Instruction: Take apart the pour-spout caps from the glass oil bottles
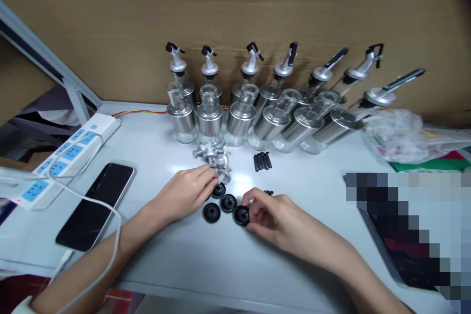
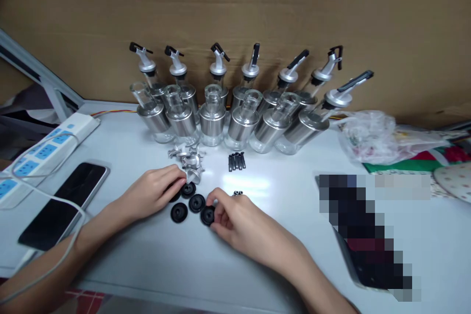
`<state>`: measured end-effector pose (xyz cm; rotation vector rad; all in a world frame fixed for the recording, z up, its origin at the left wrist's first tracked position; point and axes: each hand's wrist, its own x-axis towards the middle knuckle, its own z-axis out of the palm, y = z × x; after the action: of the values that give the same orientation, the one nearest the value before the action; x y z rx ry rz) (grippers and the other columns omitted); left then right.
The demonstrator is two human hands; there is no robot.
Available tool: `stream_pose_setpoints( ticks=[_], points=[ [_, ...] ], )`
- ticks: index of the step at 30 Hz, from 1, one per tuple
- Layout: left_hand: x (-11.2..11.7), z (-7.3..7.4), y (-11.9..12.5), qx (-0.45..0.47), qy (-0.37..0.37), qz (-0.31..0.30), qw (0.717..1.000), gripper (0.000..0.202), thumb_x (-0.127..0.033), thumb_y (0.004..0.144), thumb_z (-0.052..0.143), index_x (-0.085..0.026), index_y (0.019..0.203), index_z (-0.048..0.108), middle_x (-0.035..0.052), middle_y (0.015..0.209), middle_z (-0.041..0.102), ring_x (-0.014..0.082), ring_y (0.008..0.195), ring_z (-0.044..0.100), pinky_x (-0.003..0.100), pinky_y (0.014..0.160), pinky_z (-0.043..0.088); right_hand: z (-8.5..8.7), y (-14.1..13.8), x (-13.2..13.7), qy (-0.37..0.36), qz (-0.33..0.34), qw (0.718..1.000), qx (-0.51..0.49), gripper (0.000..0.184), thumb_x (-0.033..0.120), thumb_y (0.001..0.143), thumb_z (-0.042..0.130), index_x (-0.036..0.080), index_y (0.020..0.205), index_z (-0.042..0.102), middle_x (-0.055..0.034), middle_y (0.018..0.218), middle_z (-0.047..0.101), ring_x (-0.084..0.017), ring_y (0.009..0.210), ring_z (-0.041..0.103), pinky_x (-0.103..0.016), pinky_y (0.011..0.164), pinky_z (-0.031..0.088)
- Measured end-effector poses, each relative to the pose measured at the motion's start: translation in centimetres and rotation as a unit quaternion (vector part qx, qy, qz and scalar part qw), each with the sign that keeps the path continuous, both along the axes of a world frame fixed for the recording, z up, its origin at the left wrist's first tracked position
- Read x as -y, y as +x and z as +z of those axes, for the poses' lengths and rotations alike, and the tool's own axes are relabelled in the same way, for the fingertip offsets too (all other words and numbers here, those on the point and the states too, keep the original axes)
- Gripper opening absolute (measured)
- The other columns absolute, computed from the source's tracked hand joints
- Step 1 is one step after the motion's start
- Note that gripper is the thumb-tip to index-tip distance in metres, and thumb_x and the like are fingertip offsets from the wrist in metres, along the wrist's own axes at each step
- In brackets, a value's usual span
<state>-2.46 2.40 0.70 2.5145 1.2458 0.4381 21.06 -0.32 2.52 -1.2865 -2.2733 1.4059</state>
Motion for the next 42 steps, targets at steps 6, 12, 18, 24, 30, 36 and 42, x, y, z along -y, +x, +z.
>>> stream_pose_setpoints(
  ticks=[6,12,18,24,30,36,42],
  points=[
    [0.2,0.1,0.0,0.021,-0.021,0.018,0.999,0.022,-0.031,0.095,0.038,-0.019,0.08,0.049,-0.0003,0.072,0.057,0.0117,0.058,0.053,0.023,0.056,0.041,-0.1,-1.1,0.4,0.006,-0.025,1.0,-0.014,0.022,0.017,0.083,0.055,0.021,0.103,0.047,0.0023,0.064,0.061,-0.012,0.056,0.056,-0.024,0.055,0.046],
    [0.1,-0.3,0.0,0.029,-0.026,0.018,0.999,0.015,-0.026,0.094,0.039,-0.019,0.091,0.053,0.0011,0.081,0.06,0.0132,0.067,0.058,0.024,0.062,0.045,-0.7,-1.8,0.9,-0.047,-0.017,0.995,-0.086,0.017,0.015,0.084,0.05,0.02,0.099,0.047,-0.0008,0.073,0.064,-0.012,0.062,0.059,-0.024,0.058,0.05],
    [0.0,-0.2,-0.2,-0.027,0.039,0.018,0.999,0.025,-0.025,0.096,0.036,-0.019,0.105,0.058,0.0044,0.093,0.064,0.0159,0.079,0.063,0.026,0.069,0.049,-0.3,-2.0,1.0,-0.02,0.017,0.995,-0.094,0.011,0.018,0.086,0.053,0.019,0.094,0.06,-0.0046,0.09,0.066,-0.013,0.078,0.063,-0.028,0.073,0.053],
    [-0.2,-0.3,-0.3,-0.053,0.085,0.068,0.993,0.025,-0.023,0.094,0.038,-0.017,0.097,0.062,0.0056,0.091,0.066,0.0173,0.079,0.062,0.029,0.073,0.047,0.2,-1.9,0.8,0.025,0.045,0.997,-0.056,0.018,0.02,0.086,0.056,0.02,0.102,0.064,-0.0043,0.092,0.062,-0.014,0.079,0.06,-0.029,0.074,0.051],
    [-0.1,0.2,-0.2,-0.007,0.043,0.088,0.995,0.027,-0.028,0.096,0.035,-0.018,0.085,0.057,0.0041,0.084,0.063,0.0161,0.074,0.058,0.028,0.07,0.045,0.2,-1.7,0.5,0.019,0.014,0.995,-0.093,0.009,0.016,0.087,0.052,0.019,0.086,0.061,-0.004,0.093,0.059,-0.012,0.079,0.059,-0.028,0.074,0.052],
    [0.3,1.0,0.0,-0.034,-0.073,0.067,0.994,0.044,-0.061,0.083,0.05,-0.019,0.094,0.051,0.0041,0.092,0.061,0.0214,0.078,0.062,0.031,0.064,0.045,-0.3,-1.7,0.5,0.015,-0.032,0.994,-0.106,0.022,0.019,0.086,0.054,0.02,0.108,0.057,-0.0093,0.119,0.055,-0.012,0.082,0.062,-0.031,0.08,0.055],
    [0.5,0.9,-0.3,-0.07,-0.097,0.019,0.993,0.091,-0.077,0.054,0.066,-0.016,0.118,0.045,0.0097,0.11,0.057,0.0293,0.093,0.063,0.036,0.072,0.048,-0.5,-1.5,0.7,0.022,-0.018,0.998,-0.065,0.032,0.023,0.085,0.058,0.021,0.116,0.057,-0.012,0.138,0.046,-0.013,0.083,0.064,-0.035,0.08,0.057]
  ],
)
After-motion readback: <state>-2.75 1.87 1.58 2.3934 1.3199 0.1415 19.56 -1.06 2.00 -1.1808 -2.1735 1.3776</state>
